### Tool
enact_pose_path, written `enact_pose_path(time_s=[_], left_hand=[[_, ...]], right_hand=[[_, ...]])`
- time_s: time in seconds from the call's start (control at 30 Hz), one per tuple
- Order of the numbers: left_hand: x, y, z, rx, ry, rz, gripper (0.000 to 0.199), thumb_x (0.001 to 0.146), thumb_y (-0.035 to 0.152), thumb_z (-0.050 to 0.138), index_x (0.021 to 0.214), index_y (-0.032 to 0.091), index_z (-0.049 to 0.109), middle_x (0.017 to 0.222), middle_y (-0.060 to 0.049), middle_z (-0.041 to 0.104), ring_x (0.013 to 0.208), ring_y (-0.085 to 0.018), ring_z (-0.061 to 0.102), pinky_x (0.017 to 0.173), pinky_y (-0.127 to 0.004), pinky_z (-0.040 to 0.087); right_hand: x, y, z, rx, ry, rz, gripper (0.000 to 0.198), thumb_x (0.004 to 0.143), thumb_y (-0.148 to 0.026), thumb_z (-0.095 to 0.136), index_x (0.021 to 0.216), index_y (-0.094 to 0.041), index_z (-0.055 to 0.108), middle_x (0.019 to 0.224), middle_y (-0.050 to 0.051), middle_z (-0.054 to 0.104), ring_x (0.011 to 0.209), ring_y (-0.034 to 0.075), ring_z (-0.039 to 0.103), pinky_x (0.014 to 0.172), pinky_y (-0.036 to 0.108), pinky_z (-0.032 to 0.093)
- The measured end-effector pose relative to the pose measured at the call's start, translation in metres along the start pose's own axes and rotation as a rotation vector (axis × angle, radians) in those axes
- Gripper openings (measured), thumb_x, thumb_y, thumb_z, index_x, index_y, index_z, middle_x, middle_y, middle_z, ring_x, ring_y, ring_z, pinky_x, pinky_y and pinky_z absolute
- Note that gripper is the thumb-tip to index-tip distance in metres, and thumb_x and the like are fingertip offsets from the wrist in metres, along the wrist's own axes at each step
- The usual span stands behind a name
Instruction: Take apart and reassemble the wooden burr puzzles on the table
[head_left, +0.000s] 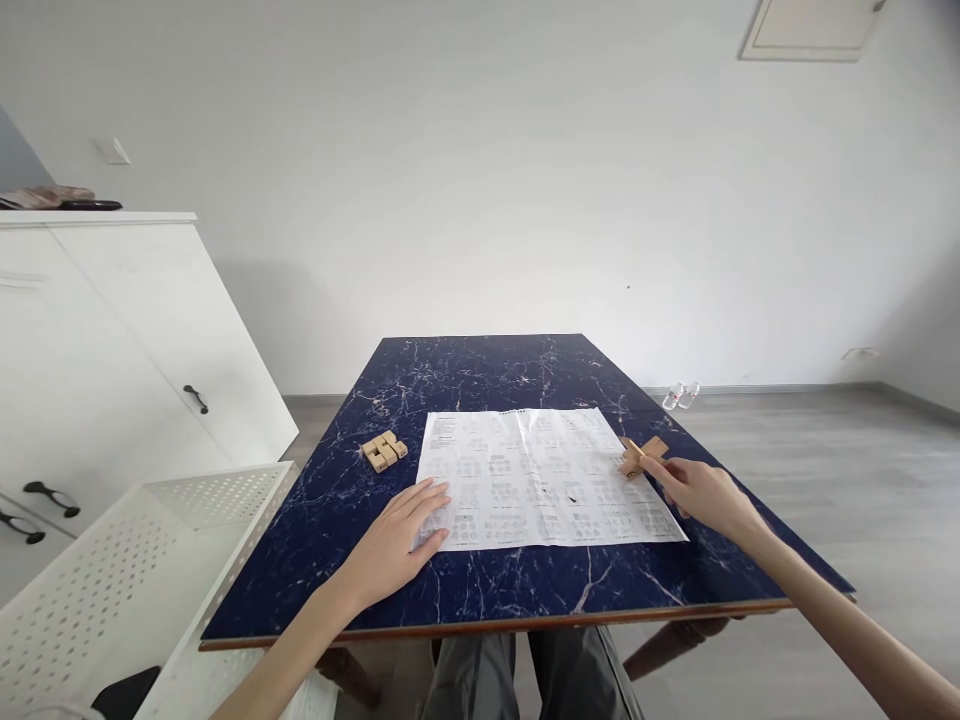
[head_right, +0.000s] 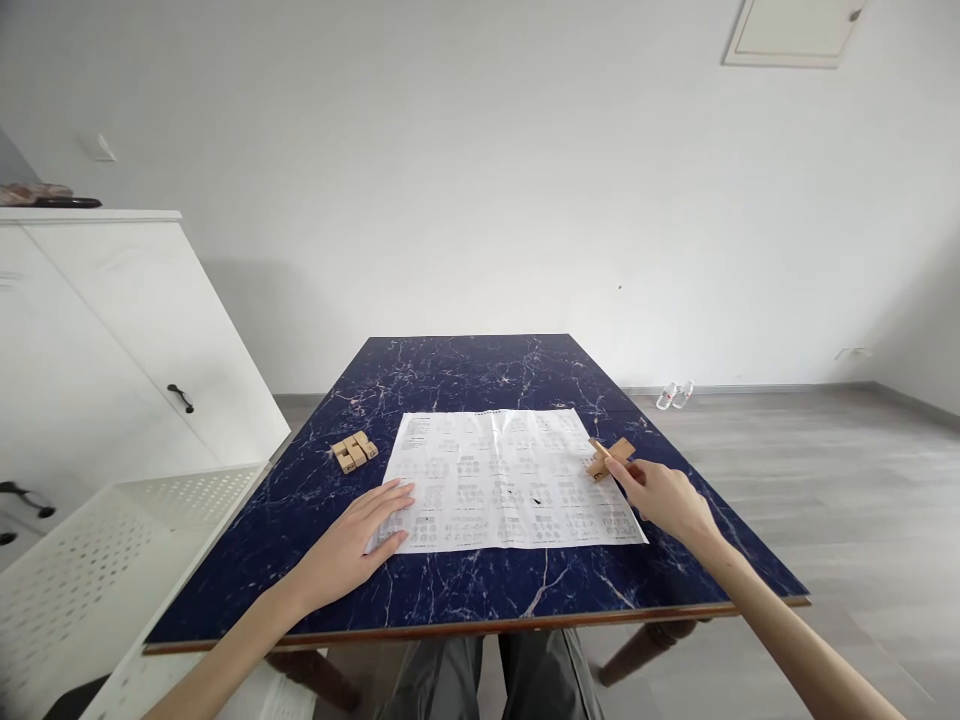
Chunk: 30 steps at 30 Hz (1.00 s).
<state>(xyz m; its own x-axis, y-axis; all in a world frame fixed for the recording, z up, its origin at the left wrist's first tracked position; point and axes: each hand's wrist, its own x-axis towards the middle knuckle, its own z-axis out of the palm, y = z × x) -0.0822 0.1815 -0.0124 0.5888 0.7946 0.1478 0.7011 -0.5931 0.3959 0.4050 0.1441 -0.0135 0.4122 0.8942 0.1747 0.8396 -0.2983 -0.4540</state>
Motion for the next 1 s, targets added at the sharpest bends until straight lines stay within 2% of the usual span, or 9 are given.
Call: enact_pose_path(time_s=[0.07, 0.2, 0.33, 0.43, 0.5, 0.57, 0.63, 0.8, 1.0], left_hand=[[-0.001, 0.000, 0.000, 0.016, -0.018, -0.004, 0.050, 0.108, 0.050, 0.048, 0.152, 0.028, 0.056, 0.165, -0.005, 0.048, 0.157, -0.031, 0.037, 0.128, -0.055, 0.035], [-0.002, 0.005, -0.003, 0.023, 0.035, 0.009, 0.046, 0.107, 0.047, 0.050, 0.148, 0.029, 0.059, 0.161, -0.004, 0.053, 0.156, -0.030, 0.039, 0.128, -0.053, 0.035], [0.003, 0.033, -0.016, -0.117, 0.107, -0.002, 0.048, 0.104, 0.048, 0.057, 0.150, 0.031, 0.054, 0.160, -0.007, 0.053, 0.150, -0.031, 0.047, 0.126, -0.052, 0.038], [0.014, 0.067, -0.030, -0.312, 0.089, -0.004, 0.085, 0.091, 0.056, 0.075, 0.162, 0.036, 0.034, 0.168, -0.010, 0.040, 0.153, -0.036, 0.042, 0.124, -0.056, 0.039], [0.024, 0.090, -0.039, -0.427, 0.044, 0.052, 0.119, 0.074, 0.061, 0.089, 0.167, 0.036, 0.020, 0.173, -0.014, 0.029, 0.156, -0.042, 0.036, 0.123, -0.060, 0.039], [0.033, 0.109, -0.045, -0.493, -0.011, 0.119, 0.134, 0.064, 0.059, 0.096, 0.168, 0.037, 0.015, 0.175, -0.014, 0.022, 0.157, -0.045, 0.030, 0.123, -0.063, 0.036], [0.040, 0.121, -0.048, -0.517, -0.056, 0.186, 0.131, 0.065, 0.055, 0.096, 0.168, 0.038, 0.016, 0.173, -0.013, 0.028, 0.157, -0.044, 0.031, 0.123, -0.062, 0.036], [0.047, 0.125, -0.046, -0.541, -0.033, 0.342, 0.101, 0.070, 0.040, 0.091, 0.157, 0.034, 0.038, 0.142, -0.009, 0.061, 0.131, -0.034, 0.060, 0.117, -0.054, 0.043], [0.048, 0.116, -0.050, -0.633, -0.016, 0.327, 0.094, 0.069, 0.034, 0.090, 0.150, 0.030, 0.043, 0.133, -0.009, 0.063, 0.119, -0.031, 0.065, 0.107, -0.049, 0.052]], right_hand=[[-0.002, -0.010, 0.000, 0.022, -0.064, 0.008, 0.055, 0.094, -0.067, 0.047, 0.060, -0.026, 0.057, 0.055, 0.006, 0.062, 0.054, 0.026, 0.062, 0.058, 0.032, 0.040], [-0.018, -0.038, -0.012, 0.156, -0.036, -0.072, 0.050, 0.098, -0.061, 0.045, 0.063, -0.026, 0.050, 0.054, 0.001, 0.056, 0.052, 0.021, 0.055, 0.059, 0.031, 0.039], [-0.045, -0.080, -0.035, 0.549, -0.357, -0.229, 0.056, 0.101, -0.067, 0.049, 0.066, -0.024, 0.049, 0.057, -0.002, 0.050, 0.052, 0.016, 0.047, 0.058, 0.030, 0.040], [-0.064, -0.113, -0.047, 0.796, -0.596, -0.315, 0.052, 0.103, -0.066, 0.050, 0.073, -0.022, 0.053, 0.059, -0.002, 0.050, 0.053, 0.015, 0.048, 0.055, 0.029, 0.040], [-0.074, -0.131, -0.050, 0.844, -0.701, -0.347, 0.051, 0.103, -0.064, 0.051, 0.077, -0.021, 0.055, 0.060, -0.003, 0.051, 0.054, 0.014, 0.049, 0.056, 0.029, 0.041], [-0.083, -0.144, -0.050, 0.870, -0.772, -0.366, 0.052, 0.103, -0.064, 0.052, 0.077, -0.020, 0.055, 0.060, -0.003, 0.052, 0.053, 0.013, 0.050, 0.056, 0.028, 0.040], [-0.090, -0.153, -0.049, 0.901, -0.824, -0.383, 0.052, 0.103, -0.064, 0.053, 0.077, -0.020, 0.055, 0.061, -0.003, 0.053, 0.053, 0.012, 0.051, 0.056, 0.027, 0.040], [-0.096, -0.160, -0.045, 0.955, -0.886, -0.394, 0.052, 0.103, -0.063, 0.054, 0.075, -0.020, 0.053, 0.061, -0.003, 0.054, 0.052, 0.012, 0.049, 0.056, 0.027, 0.040], [-0.091, -0.164, -0.037, 0.974, -0.862, -0.427, 0.050, 0.105, -0.061, 0.053, 0.077, -0.020, 0.054, 0.059, -0.003, 0.053, 0.051, 0.011, 0.048, 0.055, 0.027, 0.040]])
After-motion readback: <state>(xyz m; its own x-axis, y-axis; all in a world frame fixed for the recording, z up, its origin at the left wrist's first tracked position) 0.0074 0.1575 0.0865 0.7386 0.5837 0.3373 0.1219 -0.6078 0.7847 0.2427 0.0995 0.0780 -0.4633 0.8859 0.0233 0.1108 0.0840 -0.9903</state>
